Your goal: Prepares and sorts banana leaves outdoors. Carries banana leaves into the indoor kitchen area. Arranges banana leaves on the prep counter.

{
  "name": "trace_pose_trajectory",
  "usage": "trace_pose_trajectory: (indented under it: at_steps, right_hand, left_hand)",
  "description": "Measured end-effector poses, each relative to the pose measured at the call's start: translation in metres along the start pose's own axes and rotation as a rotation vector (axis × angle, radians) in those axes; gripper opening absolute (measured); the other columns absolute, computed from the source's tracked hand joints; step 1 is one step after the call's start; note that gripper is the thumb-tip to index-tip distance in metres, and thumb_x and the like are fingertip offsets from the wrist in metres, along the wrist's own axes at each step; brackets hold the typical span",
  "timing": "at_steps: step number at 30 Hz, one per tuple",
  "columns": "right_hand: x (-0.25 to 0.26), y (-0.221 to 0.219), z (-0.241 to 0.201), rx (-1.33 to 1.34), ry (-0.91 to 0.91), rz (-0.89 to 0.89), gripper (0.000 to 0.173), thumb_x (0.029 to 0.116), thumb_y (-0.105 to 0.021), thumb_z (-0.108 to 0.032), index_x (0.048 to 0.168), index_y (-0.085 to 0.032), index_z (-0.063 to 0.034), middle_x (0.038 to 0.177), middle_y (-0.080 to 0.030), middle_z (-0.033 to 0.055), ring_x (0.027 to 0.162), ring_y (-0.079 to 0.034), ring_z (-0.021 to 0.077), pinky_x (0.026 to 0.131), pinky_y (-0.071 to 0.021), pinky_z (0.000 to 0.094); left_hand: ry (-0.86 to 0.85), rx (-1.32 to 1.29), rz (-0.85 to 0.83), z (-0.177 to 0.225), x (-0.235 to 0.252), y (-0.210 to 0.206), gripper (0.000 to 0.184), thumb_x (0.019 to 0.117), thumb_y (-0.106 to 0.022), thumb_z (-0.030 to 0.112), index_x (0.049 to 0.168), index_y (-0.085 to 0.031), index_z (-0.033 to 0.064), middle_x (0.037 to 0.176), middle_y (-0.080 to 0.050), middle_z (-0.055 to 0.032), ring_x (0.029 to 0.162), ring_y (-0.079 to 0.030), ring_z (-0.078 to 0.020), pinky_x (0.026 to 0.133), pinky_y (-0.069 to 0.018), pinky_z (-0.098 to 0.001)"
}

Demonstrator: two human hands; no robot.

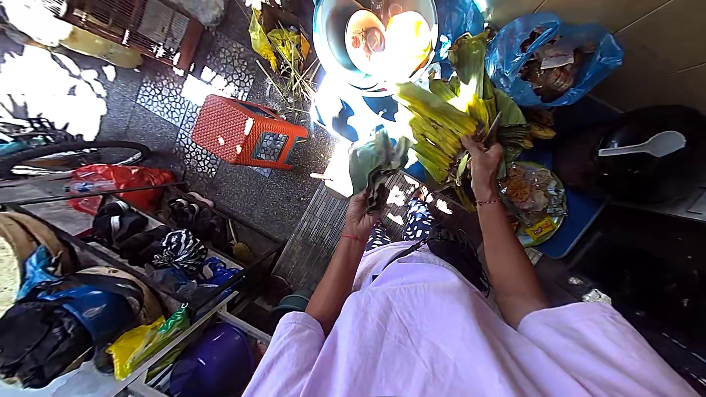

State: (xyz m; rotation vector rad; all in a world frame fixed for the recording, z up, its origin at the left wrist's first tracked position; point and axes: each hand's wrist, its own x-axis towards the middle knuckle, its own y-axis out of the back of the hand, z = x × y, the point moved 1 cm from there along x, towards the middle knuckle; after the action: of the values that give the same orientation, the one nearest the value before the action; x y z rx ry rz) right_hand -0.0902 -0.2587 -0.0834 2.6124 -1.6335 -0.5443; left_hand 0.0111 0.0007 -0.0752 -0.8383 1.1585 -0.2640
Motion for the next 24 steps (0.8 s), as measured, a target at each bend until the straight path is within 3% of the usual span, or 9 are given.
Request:
trace_pose_trajectory:
  at_steps: [2, 4, 7, 12, 15, 17, 20, 22, 24]
  right_hand:
    - [0.000, 0.003, -0.003, -0.051, 0.076, -0.044, 0.027, 0.0921, -0.076, -0.018, 0.108, -0.065, 0.0009, 0.087, -0.066, -0.0007, 0.070, -0.059, -0.0014, 0.067, -0.0516, 0.0194]
    - [-0.008, 0.002, -0.009, -0.172, 0.231, -0.167, 0.024, 0.0937, -0.072, -0.015, 0.107, -0.069, 0.0046, 0.095, -0.071, 0.0076, 0.084, -0.066, 0.0046, 0.080, -0.0560, 0.0251]
    - [-0.040, -0.004, -0.018, -0.289, 0.469, -0.333, 0.020, 0.0964, -0.068, -0.007, 0.114, -0.073, 0.0031, 0.112, -0.071, 0.0179, 0.101, -0.067, 0.0249, 0.092, -0.0546, 0.0407]
    - [-0.089, -0.023, -0.001, -0.358, 0.720, -0.380, 0.019, 0.0864, -0.069, 0.001, 0.100, -0.081, -0.0047, 0.110, -0.077, 0.0112, 0.097, -0.071, 0.0284, 0.087, -0.0567, 0.0428]
    - [-0.105, -0.025, 0.004, -0.458, 0.782, -0.394, 0.020, 0.0806, -0.070, 0.000, 0.094, -0.082, -0.0061, 0.109, -0.078, 0.0104, 0.093, -0.072, 0.0310, 0.075, -0.0576, 0.0435]
    - [-0.112, -0.022, 0.003, -0.461, 0.815, -0.412, 0.021, 0.0810, -0.068, -0.001, 0.094, -0.083, -0.0088, 0.113, -0.078, 0.0085, 0.097, -0.072, 0.0299, 0.075, -0.0568, 0.0417]
    - [-0.121, -0.012, 0.002, -0.325, 0.753, -0.395, 0.023, 0.0886, -0.066, -0.001, 0.104, -0.082, -0.0092, 0.127, -0.072, 0.0124, 0.108, -0.071, 0.0262, 0.089, -0.0588, 0.0382]
    - [-0.129, -0.001, -0.001, -0.184, 0.551, -0.356, 0.016, 0.0950, -0.066, -0.006, 0.105, -0.079, -0.0048, 0.117, -0.073, 0.0109, 0.104, -0.070, 0.0153, 0.091, -0.0586, 0.0294]
    - [-0.132, 0.005, -0.004, -0.087, 0.207, -0.398, 0.018, 0.0989, -0.063, -0.012, 0.104, -0.076, -0.0010, 0.090, -0.069, -0.0001, 0.073, -0.059, -0.0023, 0.068, -0.0509, 0.0150]
  left_hand:
    - [0.013, -0.074, -0.139, 0.000, -0.009, 0.003, 0.022, 0.0930, -0.066, 0.015, 0.112, -0.071, 0.0048, 0.110, -0.074, -0.0138, 0.098, -0.074, -0.0227, 0.085, -0.0627, -0.0359]
    - [0.000, 0.013, -0.225, -0.006, -0.013, -0.015, 0.018, 0.0901, -0.072, 0.020, 0.106, -0.075, 0.0114, 0.101, -0.076, -0.0073, 0.088, -0.075, -0.0157, 0.074, -0.0632, -0.0315]
    - [0.054, 0.028, -0.339, -0.018, -0.005, -0.036, 0.027, 0.0931, -0.073, 0.026, 0.117, -0.071, 0.0136, 0.115, -0.073, -0.0090, 0.103, -0.072, -0.0194, 0.087, -0.0610, -0.0368]
    - [0.042, 0.080, -0.353, -0.019, 0.009, -0.046, 0.020, 0.1010, -0.062, 0.028, 0.115, -0.069, 0.0161, 0.105, -0.073, -0.0022, 0.094, -0.072, -0.0109, 0.081, -0.0605, -0.0274]
    - [0.089, 0.151, -0.223, -0.013, 0.011, -0.042, 0.016, 0.1032, -0.058, 0.025, 0.110, -0.069, 0.0161, 0.099, -0.073, -0.0021, 0.087, -0.072, -0.0098, 0.074, -0.0608, -0.0251]
    - [0.109, 0.165, -0.145, -0.012, 0.013, -0.036, 0.013, 0.1016, -0.060, 0.021, 0.106, -0.069, 0.0143, 0.095, -0.074, -0.0034, 0.082, -0.072, -0.0098, 0.071, -0.0610, -0.0246]
    - [0.118, 0.128, -0.130, -0.006, 0.014, -0.027, 0.011, 0.0990, -0.062, 0.016, 0.102, -0.070, 0.0104, 0.091, -0.074, -0.0054, 0.077, -0.073, -0.0101, 0.067, -0.0607, -0.0229]
    - [0.097, 0.124, -0.152, -0.002, 0.011, -0.023, 0.011, 0.0993, -0.061, 0.016, 0.100, -0.070, 0.0111, 0.089, -0.074, -0.0039, 0.075, -0.072, -0.0084, 0.065, -0.0596, -0.0210]
    - [0.081, 0.092, -0.213, 0.000, 0.010, -0.021, 0.012, 0.0979, -0.062, 0.015, 0.098, -0.073, 0.0109, 0.089, -0.075, -0.0041, 0.077, -0.073, -0.0089, 0.067, -0.0603, -0.0220]
